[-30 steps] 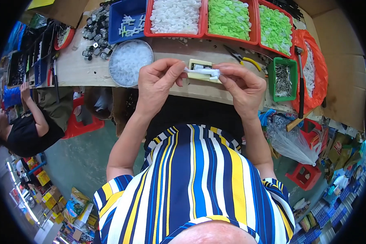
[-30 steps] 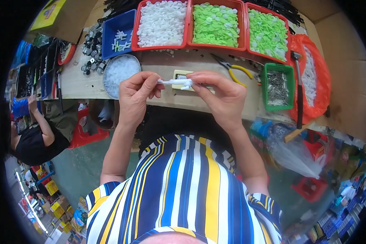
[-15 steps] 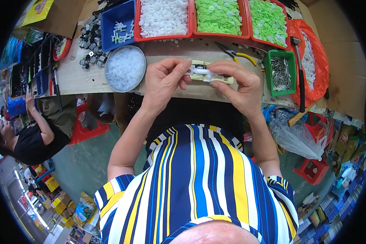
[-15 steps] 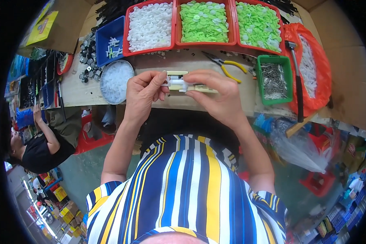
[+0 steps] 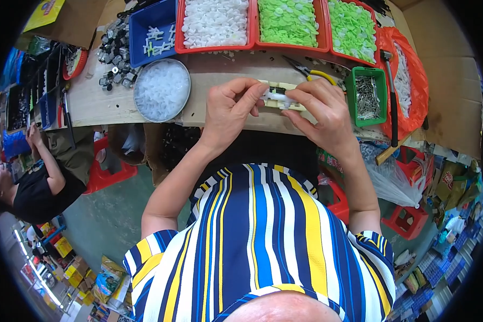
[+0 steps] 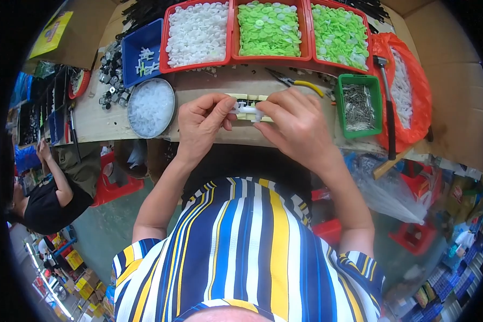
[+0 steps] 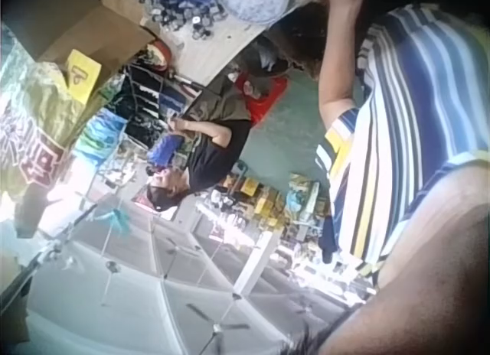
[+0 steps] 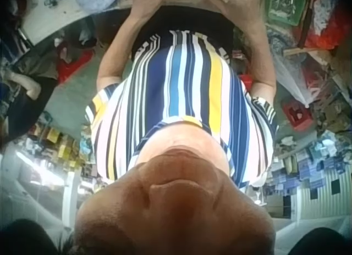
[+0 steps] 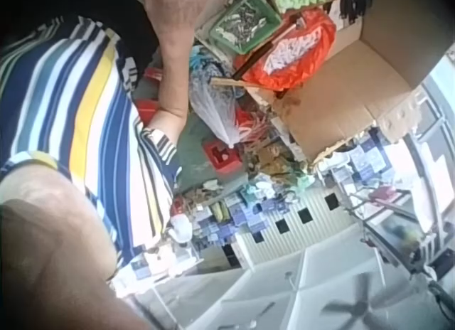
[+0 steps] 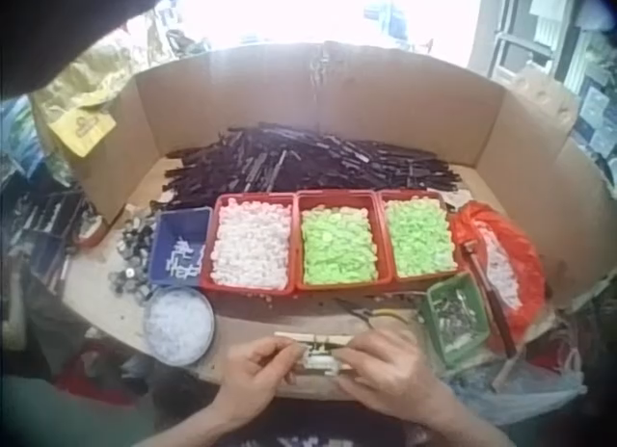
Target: Assembling small plastic components using a mounting jig, metal pins, and a hammer.
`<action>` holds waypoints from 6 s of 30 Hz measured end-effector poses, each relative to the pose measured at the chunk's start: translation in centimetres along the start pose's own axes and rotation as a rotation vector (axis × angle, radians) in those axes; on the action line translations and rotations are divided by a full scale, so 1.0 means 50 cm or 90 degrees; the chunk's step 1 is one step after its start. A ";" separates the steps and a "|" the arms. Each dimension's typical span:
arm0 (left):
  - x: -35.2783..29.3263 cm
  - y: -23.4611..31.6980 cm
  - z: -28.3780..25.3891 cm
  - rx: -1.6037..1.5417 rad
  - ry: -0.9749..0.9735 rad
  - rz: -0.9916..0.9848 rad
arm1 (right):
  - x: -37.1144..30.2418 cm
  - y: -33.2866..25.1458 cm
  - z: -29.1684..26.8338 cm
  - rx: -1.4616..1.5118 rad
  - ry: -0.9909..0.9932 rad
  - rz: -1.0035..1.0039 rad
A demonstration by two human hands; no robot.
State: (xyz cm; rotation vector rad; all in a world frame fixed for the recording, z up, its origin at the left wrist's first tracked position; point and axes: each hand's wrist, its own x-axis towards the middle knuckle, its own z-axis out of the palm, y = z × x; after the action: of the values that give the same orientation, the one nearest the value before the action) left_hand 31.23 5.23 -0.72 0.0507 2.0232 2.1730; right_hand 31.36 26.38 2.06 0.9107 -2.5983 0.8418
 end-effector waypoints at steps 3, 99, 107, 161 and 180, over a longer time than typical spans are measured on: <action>0.007 -0.007 0.003 0.260 -0.008 0.203 | -0.006 0.020 -0.014 0.003 -0.015 0.009; 0.022 0.007 -0.033 0.025 -0.158 0.119 | 0.039 0.039 -0.029 0.169 -0.136 0.098; 0.017 0.006 -0.096 0.171 0.098 0.179 | 0.030 0.033 0.053 -0.010 -0.132 0.033; 0.021 -0.060 0.005 0.780 -0.086 0.624 | -0.077 0.006 -0.048 -0.328 0.064 0.075; 0.007 -0.062 0.024 0.783 -0.059 0.628 | -0.068 0.007 -0.033 -0.238 0.048 0.101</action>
State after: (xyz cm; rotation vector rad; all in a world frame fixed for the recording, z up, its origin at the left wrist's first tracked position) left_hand 31.38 6.66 -3.76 1.4644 3.2609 0.6575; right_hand 33.83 29.26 1.81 0.5635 -2.6576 0.3919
